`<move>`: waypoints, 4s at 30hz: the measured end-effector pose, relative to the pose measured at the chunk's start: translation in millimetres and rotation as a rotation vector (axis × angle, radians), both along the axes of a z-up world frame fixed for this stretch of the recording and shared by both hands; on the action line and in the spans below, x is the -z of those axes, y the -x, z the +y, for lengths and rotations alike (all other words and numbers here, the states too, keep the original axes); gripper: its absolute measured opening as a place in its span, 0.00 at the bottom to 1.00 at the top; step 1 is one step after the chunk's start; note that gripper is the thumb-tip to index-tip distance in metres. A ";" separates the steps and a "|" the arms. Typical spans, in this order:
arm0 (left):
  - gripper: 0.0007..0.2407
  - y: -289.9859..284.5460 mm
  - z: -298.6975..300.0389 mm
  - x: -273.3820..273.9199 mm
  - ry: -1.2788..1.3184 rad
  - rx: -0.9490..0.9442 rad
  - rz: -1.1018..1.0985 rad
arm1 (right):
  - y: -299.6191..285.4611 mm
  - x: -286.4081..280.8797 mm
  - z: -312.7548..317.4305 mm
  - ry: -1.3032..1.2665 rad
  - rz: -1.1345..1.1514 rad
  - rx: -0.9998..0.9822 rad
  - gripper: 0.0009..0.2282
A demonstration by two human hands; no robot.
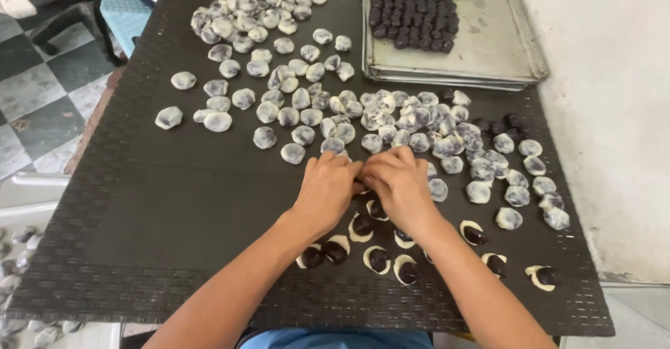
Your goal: The person repeatedly picks small dark balls and wraps them in flattened white dough pieces by hand on a black mat. Finished wrapped items are placed on the mat, and trays of dough and filling are visible nearby.
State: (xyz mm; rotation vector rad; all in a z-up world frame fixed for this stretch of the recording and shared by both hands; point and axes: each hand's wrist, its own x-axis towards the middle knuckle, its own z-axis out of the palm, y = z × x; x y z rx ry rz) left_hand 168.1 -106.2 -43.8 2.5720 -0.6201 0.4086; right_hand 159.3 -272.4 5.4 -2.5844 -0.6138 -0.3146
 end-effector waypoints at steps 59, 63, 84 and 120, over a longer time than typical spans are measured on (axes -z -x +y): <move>0.19 88.0 76.7 -55.9 -0.061 -0.248 -0.135 | 26.5 -7.5 87.6 -0.090 -0.262 -0.356 0.05; 0.15 85.0 87.2 -38.1 -0.128 -0.324 0.107 | 26.4 7.8 67.3 0.070 -0.068 -0.248 0.13; 0.21 92.2 80.4 -23.9 -0.087 -0.334 -0.054 | 36.2 3.8 71.8 -0.046 -0.040 -0.255 0.07; 0.10 154.5 109.6 -49.5 -0.126 -0.340 -0.118 | 22.4 4.5 96.9 0.491 -0.271 -0.287 0.18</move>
